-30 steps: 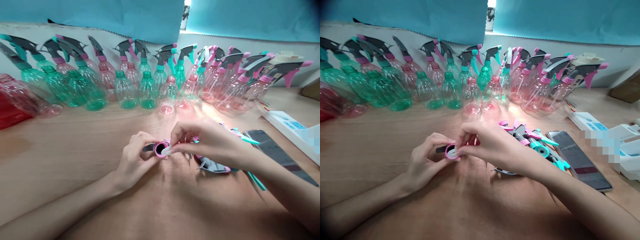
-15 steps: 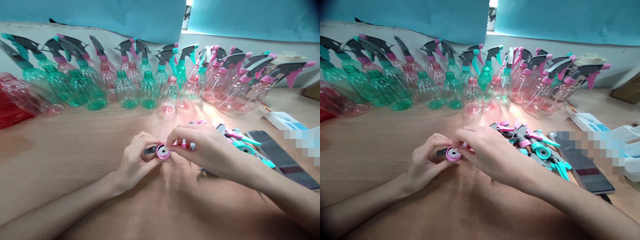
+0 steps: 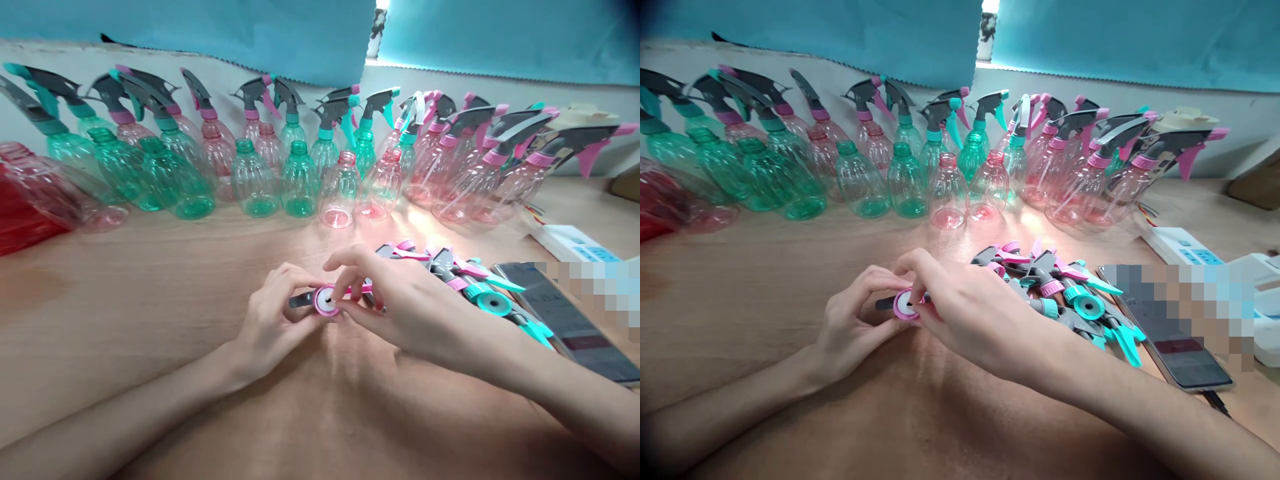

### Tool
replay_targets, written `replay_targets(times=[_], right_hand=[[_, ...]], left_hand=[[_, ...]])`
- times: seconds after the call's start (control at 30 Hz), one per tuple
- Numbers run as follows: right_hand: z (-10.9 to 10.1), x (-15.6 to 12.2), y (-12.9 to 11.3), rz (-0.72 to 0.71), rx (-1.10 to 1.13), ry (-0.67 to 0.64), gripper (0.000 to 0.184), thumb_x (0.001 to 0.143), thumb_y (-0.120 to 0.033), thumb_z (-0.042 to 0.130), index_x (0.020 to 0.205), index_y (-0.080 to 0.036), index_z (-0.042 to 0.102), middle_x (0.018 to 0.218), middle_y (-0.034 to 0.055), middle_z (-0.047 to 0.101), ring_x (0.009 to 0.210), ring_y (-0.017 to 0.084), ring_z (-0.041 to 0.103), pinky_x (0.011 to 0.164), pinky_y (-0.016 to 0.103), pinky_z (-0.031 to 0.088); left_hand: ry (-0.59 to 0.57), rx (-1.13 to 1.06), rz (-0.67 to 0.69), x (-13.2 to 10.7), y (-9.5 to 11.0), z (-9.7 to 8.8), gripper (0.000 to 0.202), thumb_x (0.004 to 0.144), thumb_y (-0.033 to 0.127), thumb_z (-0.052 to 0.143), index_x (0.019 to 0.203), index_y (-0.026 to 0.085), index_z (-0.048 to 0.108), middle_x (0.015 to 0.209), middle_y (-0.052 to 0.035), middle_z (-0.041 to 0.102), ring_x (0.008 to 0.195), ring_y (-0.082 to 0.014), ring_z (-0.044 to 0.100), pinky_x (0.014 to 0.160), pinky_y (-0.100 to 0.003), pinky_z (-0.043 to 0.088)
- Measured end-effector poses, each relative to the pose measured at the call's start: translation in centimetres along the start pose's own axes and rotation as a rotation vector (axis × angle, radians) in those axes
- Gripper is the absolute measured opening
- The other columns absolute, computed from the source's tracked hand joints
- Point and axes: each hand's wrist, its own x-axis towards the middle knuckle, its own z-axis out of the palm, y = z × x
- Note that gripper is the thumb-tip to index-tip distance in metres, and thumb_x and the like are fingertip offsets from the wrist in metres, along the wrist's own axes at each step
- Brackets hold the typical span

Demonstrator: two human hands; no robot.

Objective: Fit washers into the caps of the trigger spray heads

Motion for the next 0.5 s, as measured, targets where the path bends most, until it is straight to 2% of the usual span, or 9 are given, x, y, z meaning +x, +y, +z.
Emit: replay_targets(times=[0.13, 0.3, 0.5], right_hand=[[-0.10, -0.02, -0.08, 0.000, -0.040, -0.001, 0.033, 0.088, -0.022, 0.053, 0.118, -0.019, 0.042, 0.096, 0.0016, 0.067, 0.079, 0.014, 0.063, 0.064, 0.025, 0.043], [-0.17, 0.01, -0.04, -0.028, -0.064, 0.041, 0.031, 0.087, -0.021, 0.056, 0.115, -0.019, 0.044, 0.093, -0.0001, 0.067, 0.071, 0.011, 0.060, 0.060, 0.022, 0.041], [-0.17, 0.16, 0.04, -0.041, -0.059, 0.048, 0.031, 0.087, -0.020, 0.057, 0.115, -0.019, 0.045, 0.093, -0.0020, 0.067, 0.080, 0.011, 0.063, 0.064, 0.021, 0.042]], left_hand=[[0.009, -0.011, -0.011, -0.01, 0.02, 0.01, 0.023, 0.079, 0.028, 0.071, 0.099, 0.023, 0.060, 0.086, -0.0027, 0.065, 0.079, -0.0183, 0.062, 0.070, -0.032, 0.049], [0.011, -0.008, -0.002, -0.09, -0.02, 0.00, 0.024, 0.079, 0.027, 0.072, 0.100, 0.023, 0.060, 0.086, -0.0028, 0.065, 0.079, -0.0184, 0.062, 0.070, -0.032, 0.049], [0.006, -0.014, 0.018, -0.12, -0.02, -0.03, 0.024, 0.079, 0.027, 0.072, 0.099, 0.022, 0.060, 0.085, -0.0026, 0.066, 0.078, -0.0176, 0.061, 0.070, -0.031, 0.049]])
